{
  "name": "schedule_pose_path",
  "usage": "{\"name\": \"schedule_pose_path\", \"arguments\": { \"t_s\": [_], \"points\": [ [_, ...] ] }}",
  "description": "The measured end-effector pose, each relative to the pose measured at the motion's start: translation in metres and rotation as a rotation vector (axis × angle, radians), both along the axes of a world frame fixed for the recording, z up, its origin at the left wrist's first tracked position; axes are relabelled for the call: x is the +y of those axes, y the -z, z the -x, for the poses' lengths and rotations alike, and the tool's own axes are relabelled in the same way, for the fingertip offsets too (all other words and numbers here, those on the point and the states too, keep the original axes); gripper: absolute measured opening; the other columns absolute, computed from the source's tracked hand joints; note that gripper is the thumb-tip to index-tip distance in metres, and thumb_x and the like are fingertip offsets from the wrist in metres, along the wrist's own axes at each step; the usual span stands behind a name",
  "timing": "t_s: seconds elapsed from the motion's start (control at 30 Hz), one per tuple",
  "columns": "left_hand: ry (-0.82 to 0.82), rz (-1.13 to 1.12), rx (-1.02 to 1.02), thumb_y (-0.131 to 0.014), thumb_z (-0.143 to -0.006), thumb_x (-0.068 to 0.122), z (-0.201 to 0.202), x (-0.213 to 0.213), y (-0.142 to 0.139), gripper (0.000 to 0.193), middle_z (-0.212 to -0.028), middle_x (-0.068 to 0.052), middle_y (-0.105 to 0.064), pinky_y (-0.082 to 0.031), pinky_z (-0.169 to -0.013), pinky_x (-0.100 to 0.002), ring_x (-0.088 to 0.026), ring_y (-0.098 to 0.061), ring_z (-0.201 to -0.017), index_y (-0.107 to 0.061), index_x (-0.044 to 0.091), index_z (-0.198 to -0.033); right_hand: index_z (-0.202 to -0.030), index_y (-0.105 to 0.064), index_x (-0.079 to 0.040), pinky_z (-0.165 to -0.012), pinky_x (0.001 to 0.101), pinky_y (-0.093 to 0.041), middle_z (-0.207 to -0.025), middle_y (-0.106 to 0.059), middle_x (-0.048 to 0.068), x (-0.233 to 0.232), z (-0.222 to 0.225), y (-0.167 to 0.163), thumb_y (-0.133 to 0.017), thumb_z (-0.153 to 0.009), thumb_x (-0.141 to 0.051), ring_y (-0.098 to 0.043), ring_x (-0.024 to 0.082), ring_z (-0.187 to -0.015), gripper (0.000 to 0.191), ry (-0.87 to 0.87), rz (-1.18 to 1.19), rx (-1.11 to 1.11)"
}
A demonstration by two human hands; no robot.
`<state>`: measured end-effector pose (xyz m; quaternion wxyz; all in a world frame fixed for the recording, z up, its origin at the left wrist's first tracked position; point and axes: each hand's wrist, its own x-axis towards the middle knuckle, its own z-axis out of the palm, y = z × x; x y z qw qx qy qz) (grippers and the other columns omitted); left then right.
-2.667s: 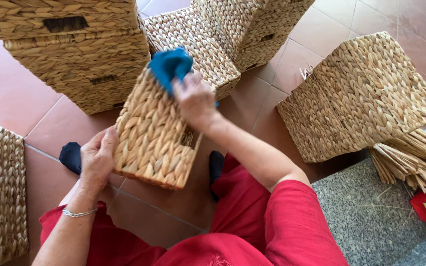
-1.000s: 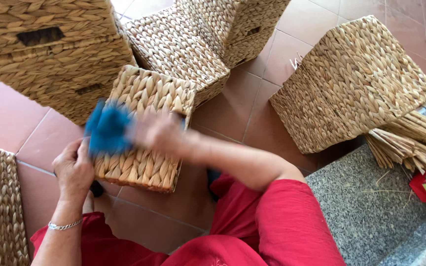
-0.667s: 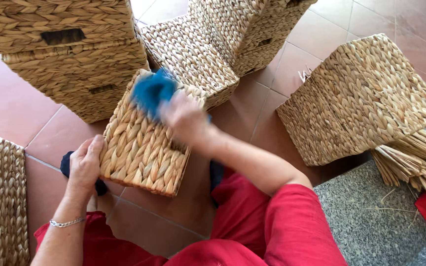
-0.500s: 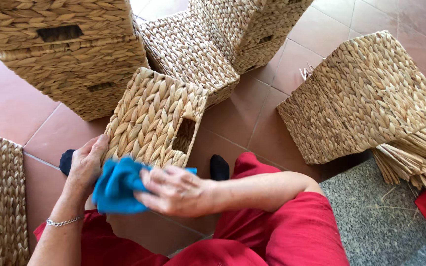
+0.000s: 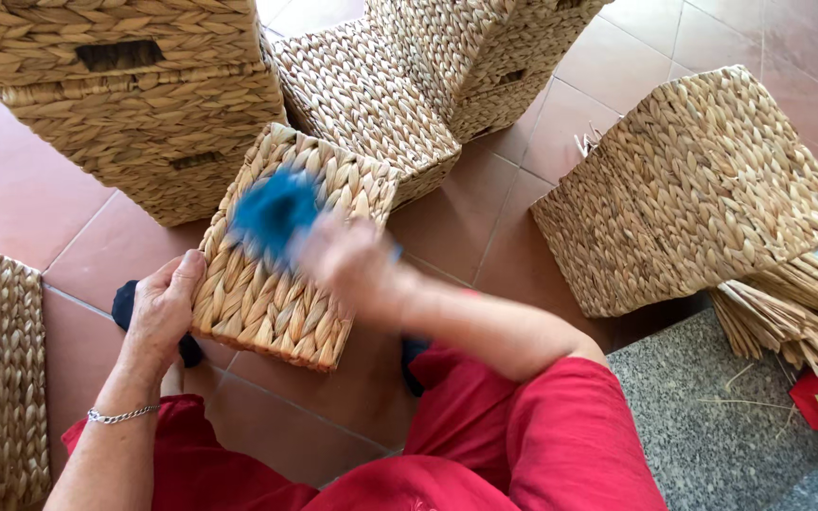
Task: The person sits on the floor and wipes woven water-hyacinth storage baskets one at a time with a blue cloth, turning each basket to clean its sides, top and handle cutouts, then sets it aside and picks up the next basket.
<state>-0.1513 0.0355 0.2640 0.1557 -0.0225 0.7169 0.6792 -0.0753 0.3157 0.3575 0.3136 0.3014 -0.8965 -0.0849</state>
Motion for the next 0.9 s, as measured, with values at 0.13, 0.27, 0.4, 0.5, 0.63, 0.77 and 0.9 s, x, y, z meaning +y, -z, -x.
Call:
{"name": "schedule_pose_path", "arguments": {
  "t_s": [0.13, 0.27, 0.4, 0.5, 0.63, 0.77, 0.9],
  "points": [
    [0.014, 0.036, -0.032, -0.059, -0.109, 0.037, 0.001, -0.004, 0.01, 0.042, -0.103, -0.004, -0.069, -0.048, -0.077, -0.028, -0.01, -0.057, -0.09, -0.072, -0.001, -0.121, -0.117, -0.063, -0.008, -0.065, 0.0371, -0.052, -0.107, -0.063, 0.013, -0.047, -0.057, -0.006, -0.063, -0.095, -0.014, -0.062, 0.024, -0.097, 0.022, -0.344, 0.229, -0.155],
    [0.239, 0.207, 0.641, -0.061, -0.103, 0.037, -0.01, -0.009, 0.013, 0.043, -0.113, -0.003, -0.07, -0.051, -0.088, -0.022, -0.009, -0.063, -0.102, -0.068, 0.0, -0.123, -0.122, -0.063, -0.013, -0.062, 0.0367, -0.051, -0.117, -0.064, 0.008, -0.018, 0.008, 0.005, -0.059, -0.1, -0.012, -0.062, 0.023, -0.096, 0.023, -0.354, 0.29, -0.076],
    [0.09, 0.101, 0.191, -0.056, -0.107, 0.031, -0.031, 0.006, 0.016, 0.043, -0.115, -0.003, -0.071, -0.049, -0.092, -0.024, -0.008, -0.06, -0.104, -0.066, 0.0, -0.134, -0.114, -0.064, -0.015, -0.074, 0.0425, -0.056, -0.099, -0.064, 0.007, 0.04, 0.089, 0.018, -0.06, -0.095, -0.008, -0.062, 0.027, -0.089, 0.021, 0.129, 0.303, 0.04],
    [0.091, 0.047, 0.25, -0.055, -0.108, 0.03, -0.033, 0.013, 0.016, 0.043, -0.117, -0.004, -0.071, -0.049, -0.093, -0.025, -0.008, -0.06, -0.105, -0.065, -0.002, -0.134, -0.11, -0.062, -0.012, -0.066, 0.0421, -0.054, -0.091, -0.062, 0.009, 0.046, 0.094, 0.01, -0.062, -0.093, -0.013, -0.061, 0.032, -0.089, 0.017, 0.309, 0.327, 0.088],
    [-0.021, 0.129, 0.265, -0.054, -0.11, 0.03, -0.011, 0.004, 0.013, 0.042, -0.117, -0.004, -0.072, -0.05, -0.092, -0.025, -0.009, -0.061, -0.103, -0.068, -0.005, -0.129, -0.098, -0.064, -0.008, -0.054, 0.0459, -0.051, -0.085, -0.064, 0.013, -0.009, 0.027, -0.011, -0.06, -0.087, -0.01, -0.061, 0.027, -0.077, 0.012, 0.071, 0.041, -0.173],
    [0.026, -0.101, 0.031, -0.055, -0.11, 0.031, -0.002, -0.01, 0.014, 0.042, -0.109, -0.004, -0.067, -0.048, -0.082, -0.025, -0.01, -0.059, -0.095, -0.067, 0.0, -0.136, -0.108, -0.066, -0.006, -0.064, 0.0375, -0.055, -0.096, -0.065, 0.015, -0.044, -0.053, -0.014, -0.06, -0.086, -0.014, -0.067, 0.025, -0.09, 0.024, -0.331, 0.24, -0.068],
    [0.012, -0.039, 0.102, -0.057, -0.111, 0.029, -0.014, -0.002, 0.02, 0.041, -0.11, -0.003, -0.068, -0.048, -0.084, -0.025, -0.009, -0.058, -0.096, -0.068, -0.002, -0.135, -0.102, -0.065, -0.012, -0.056, 0.0379, -0.049, -0.089, -0.062, 0.006, -0.005, -0.017, -0.004, -0.063, -0.092, -0.011, -0.062, 0.02, -0.078, 0.01, -0.24, 0.151, -0.213]
  ]
}}
